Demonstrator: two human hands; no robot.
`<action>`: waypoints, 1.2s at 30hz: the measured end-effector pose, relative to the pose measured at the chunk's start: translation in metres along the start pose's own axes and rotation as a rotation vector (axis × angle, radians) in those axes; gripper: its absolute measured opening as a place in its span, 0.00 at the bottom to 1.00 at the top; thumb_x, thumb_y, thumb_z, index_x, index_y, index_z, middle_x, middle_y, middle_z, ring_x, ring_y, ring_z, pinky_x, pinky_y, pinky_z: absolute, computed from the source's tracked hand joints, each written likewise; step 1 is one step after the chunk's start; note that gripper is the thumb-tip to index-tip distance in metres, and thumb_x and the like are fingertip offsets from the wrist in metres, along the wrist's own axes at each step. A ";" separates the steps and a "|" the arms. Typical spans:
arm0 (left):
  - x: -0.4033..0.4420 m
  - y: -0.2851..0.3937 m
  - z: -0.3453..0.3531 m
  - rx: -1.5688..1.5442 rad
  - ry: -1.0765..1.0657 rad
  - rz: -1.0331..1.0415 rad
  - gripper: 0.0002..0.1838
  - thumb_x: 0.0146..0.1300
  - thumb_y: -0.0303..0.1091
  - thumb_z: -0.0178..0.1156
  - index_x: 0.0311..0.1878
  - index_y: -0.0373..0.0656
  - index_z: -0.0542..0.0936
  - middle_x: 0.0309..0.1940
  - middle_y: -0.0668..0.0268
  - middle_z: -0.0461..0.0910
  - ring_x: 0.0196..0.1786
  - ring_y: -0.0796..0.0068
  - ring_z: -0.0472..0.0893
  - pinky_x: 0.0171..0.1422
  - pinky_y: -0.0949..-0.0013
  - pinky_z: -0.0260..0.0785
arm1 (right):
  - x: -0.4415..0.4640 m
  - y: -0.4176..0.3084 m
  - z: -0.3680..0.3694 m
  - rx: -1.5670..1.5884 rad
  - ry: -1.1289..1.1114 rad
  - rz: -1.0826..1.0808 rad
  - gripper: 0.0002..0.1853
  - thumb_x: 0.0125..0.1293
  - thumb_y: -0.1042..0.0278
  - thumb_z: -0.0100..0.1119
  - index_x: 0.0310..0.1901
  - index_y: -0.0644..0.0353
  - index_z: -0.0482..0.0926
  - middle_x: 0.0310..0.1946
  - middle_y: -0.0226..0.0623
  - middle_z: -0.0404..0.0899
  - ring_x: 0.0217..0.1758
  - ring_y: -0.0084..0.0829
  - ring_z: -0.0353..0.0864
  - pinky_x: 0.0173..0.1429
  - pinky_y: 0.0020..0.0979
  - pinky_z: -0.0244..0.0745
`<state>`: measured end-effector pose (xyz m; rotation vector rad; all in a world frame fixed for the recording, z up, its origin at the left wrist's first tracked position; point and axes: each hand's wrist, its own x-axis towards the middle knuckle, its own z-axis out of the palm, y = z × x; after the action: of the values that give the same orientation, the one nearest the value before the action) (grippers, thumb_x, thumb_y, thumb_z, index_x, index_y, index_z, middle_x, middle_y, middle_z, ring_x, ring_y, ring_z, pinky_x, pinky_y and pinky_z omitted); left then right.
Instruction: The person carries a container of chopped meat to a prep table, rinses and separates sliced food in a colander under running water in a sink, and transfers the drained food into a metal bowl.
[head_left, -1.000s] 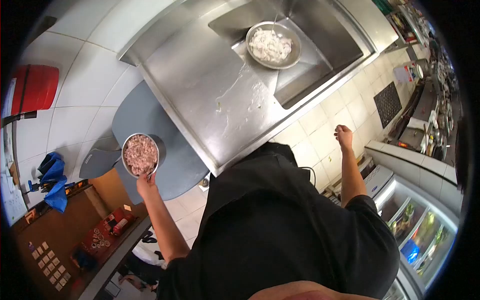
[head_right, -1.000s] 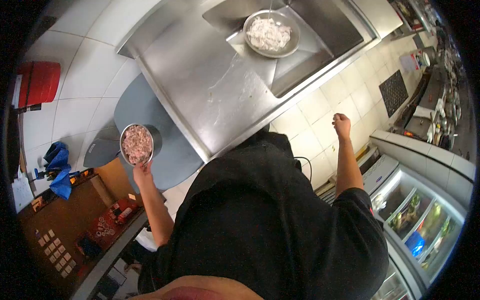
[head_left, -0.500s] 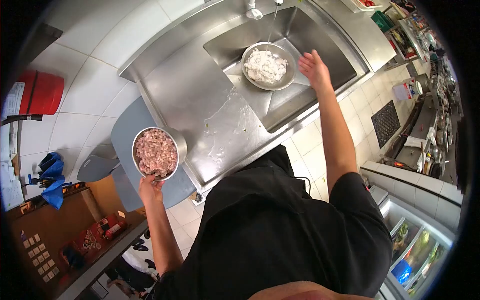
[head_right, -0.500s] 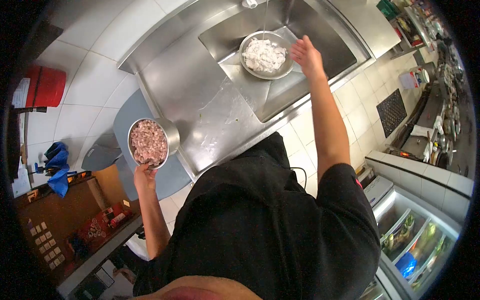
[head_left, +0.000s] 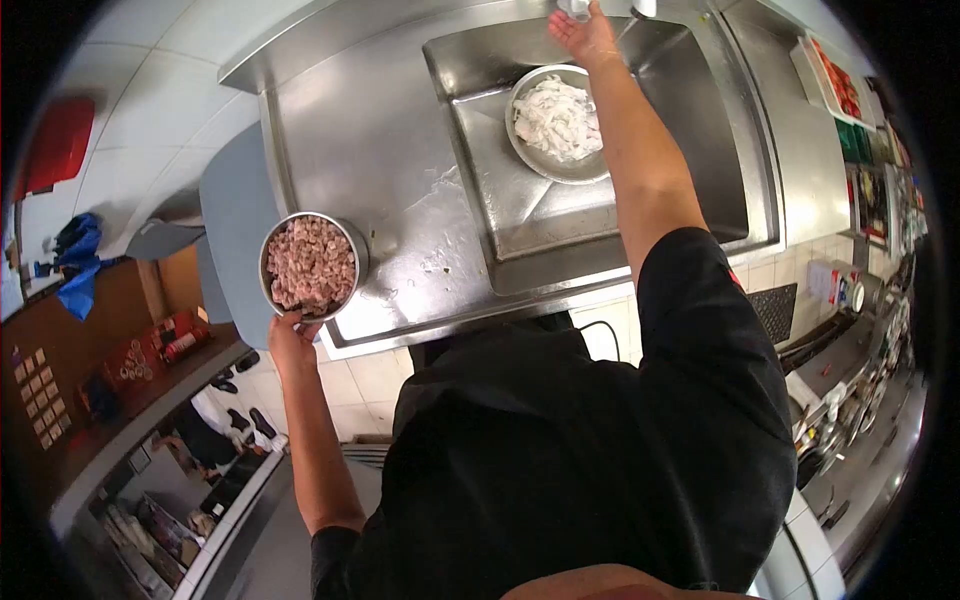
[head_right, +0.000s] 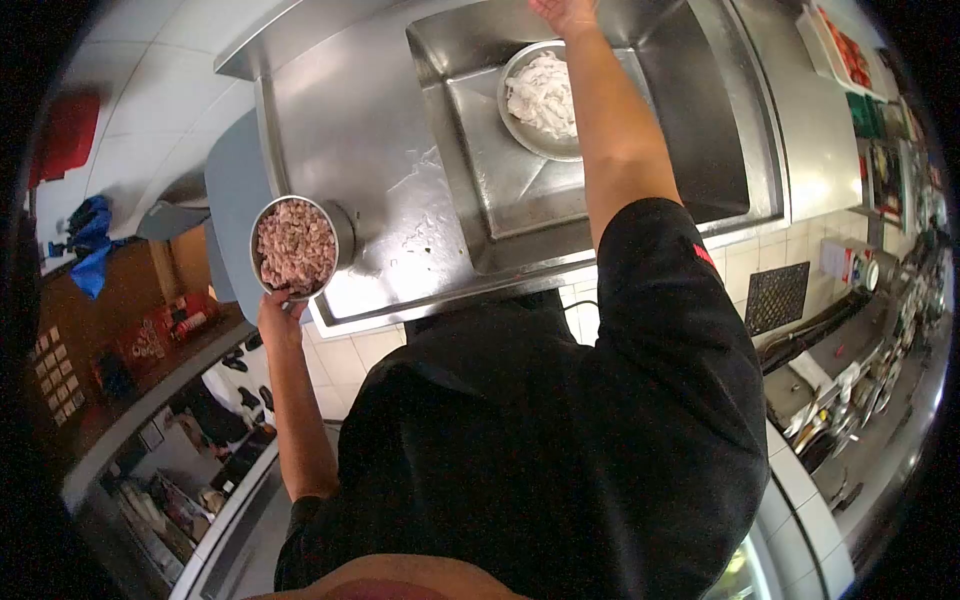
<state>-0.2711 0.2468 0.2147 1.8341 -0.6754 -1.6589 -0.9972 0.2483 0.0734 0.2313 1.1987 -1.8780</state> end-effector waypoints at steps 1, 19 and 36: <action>-0.002 0.002 0.002 -0.008 0.000 0.017 0.17 0.55 0.23 0.50 0.50 0.35 0.68 0.45 0.55 0.75 0.38 0.58 0.82 0.33 0.67 0.82 | 0.000 -0.003 0.008 0.033 0.023 -0.050 0.34 0.63 0.35 0.54 0.58 0.57 0.66 0.45 0.49 0.73 0.48 0.44 0.76 0.50 0.48 0.76; -0.008 -0.021 0.012 -0.087 0.086 -0.074 0.16 0.53 0.21 0.51 0.48 0.38 0.69 0.47 0.56 0.74 0.44 0.54 0.80 0.41 0.60 0.82 | -0.021 -0.015 0.024 -0.678 -0.012 -0.365 0.35 0.66 0.49 0.55 0.66 0.64 0.56 0.56 0.54 0.68 0.57 0.48 0.71 0.58 0.46 0.71; 0.006 -0.026 0.000 -0.133 0.017 -0.031 0.19 0.55 0.20 0.50 0.52 0.36 0.70 0.47 0.56 0.76 0.44 0.59 0.81 0.42 0.61 0.82 | -0.060 0.049 -0.079 -0.173 0.136 0.113 0.16 0.67 0.70 0.43 0.51 0.74 0.67 0.49 0.54 0.70 0.54 0.53 0.73 0.62 0.51 0.73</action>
<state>-0.2710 0.2614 0.1919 1.7702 -0.5187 -1.6641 -0.9463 0.3383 0.0340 0.3294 1.4029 -1.6725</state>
